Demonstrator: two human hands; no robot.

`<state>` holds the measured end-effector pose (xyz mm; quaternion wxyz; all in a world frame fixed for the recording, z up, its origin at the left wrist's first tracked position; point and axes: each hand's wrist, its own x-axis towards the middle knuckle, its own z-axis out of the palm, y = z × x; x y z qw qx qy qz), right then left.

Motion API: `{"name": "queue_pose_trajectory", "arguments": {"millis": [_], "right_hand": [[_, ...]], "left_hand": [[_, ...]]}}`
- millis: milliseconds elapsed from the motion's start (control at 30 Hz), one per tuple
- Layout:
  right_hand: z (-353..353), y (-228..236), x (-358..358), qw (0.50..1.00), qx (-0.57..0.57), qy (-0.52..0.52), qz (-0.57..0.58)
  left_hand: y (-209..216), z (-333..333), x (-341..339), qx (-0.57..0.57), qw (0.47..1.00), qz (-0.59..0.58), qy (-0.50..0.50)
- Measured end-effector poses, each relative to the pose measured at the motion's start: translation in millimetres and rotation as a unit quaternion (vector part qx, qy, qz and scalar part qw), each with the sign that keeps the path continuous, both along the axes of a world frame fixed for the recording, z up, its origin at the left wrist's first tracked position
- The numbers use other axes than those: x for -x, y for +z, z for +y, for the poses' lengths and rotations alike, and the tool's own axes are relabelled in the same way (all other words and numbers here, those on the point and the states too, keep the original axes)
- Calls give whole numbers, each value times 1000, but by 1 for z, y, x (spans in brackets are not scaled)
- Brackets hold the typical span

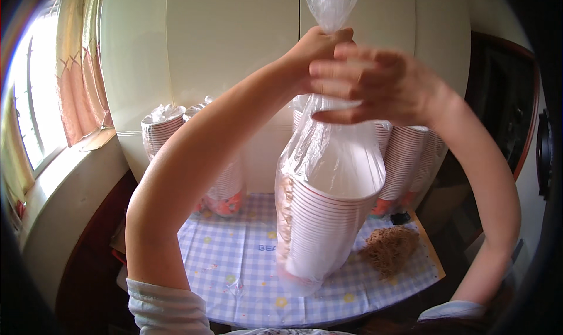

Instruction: Packaging paper buckets into plastic bags and applying rubber bands.

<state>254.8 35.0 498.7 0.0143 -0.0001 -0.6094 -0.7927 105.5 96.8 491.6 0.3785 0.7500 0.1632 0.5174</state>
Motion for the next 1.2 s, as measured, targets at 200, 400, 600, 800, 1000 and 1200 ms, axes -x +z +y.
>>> {"name": "queue_pose_trajectory", "arguments": {"millis": [200, 400, 600, 800, 1000, 1200], "right_hand": [[22, -37, 0, 998, -10, -54, -37], [37, -63, 26, 983, 137, -118, 35], [36, -102, 32, 938, 285, -193, 48], [40, -117, 41, 869, 400, -287, 58], [45, -128, 45, 845, 418, -328, 54], [68, -146, 50, 836, 417, -355, 16]], "left_hand": [[7, -30, -14, 58, 996, 30, 52], [1, -24, -17, 60, 995, 71, 23], [-17, -14, -9, 35, 978, 192, 68], [-38, -11, -7, 36, 963, 251, 90], [-51, -8, -6, 53, 951, 289, 99], [-65, -1, -6, 22, 942, 313, 117]]}}
